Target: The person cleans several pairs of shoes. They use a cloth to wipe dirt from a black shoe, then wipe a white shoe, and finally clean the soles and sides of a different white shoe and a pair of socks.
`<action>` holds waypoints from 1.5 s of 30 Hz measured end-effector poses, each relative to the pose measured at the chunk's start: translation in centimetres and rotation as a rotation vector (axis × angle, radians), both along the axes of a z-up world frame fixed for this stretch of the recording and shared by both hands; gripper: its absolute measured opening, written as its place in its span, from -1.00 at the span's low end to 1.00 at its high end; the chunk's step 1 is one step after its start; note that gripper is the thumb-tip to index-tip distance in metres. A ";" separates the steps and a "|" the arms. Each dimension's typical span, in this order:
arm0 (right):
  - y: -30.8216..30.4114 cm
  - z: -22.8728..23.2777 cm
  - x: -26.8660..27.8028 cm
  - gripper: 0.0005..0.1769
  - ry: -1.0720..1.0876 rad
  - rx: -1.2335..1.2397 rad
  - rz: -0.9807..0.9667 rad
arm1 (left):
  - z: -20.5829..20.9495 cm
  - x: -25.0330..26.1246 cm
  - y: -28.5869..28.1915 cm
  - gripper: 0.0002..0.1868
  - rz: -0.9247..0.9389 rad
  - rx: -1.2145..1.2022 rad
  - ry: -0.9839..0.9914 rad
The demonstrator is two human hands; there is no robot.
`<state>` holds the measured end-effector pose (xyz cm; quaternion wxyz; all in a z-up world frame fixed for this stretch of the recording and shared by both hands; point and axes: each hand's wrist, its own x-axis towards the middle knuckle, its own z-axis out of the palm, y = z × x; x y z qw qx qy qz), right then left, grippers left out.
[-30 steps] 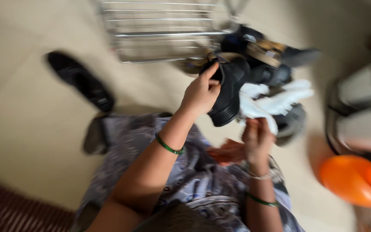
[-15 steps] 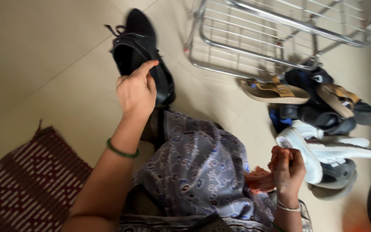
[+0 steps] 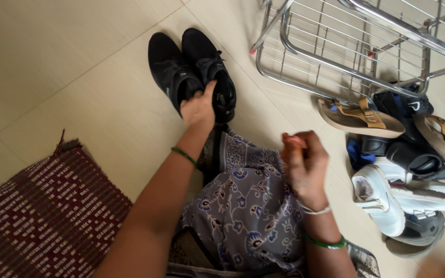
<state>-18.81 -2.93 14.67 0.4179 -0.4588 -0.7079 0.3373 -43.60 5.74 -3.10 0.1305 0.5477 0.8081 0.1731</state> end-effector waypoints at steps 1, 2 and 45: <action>0.3 -0.1 -1.2 -0.82 0.007 0.016 0.055 | 0.8 0.2 0.2 -0.21 -0.008 -0.023 -0.023; 0.6 -0.2 -2.2 -0.81 0.013 0.029 0.109 | 1.5 0.4 0.1 -0.20 -0.040 -0.062 -0.033; -5.0 -4.5 19.2 -0.86 0.313 -0.019 -0.418 | 17.7 19.5 -4.4 0.00 -0.745 0.015 -0.184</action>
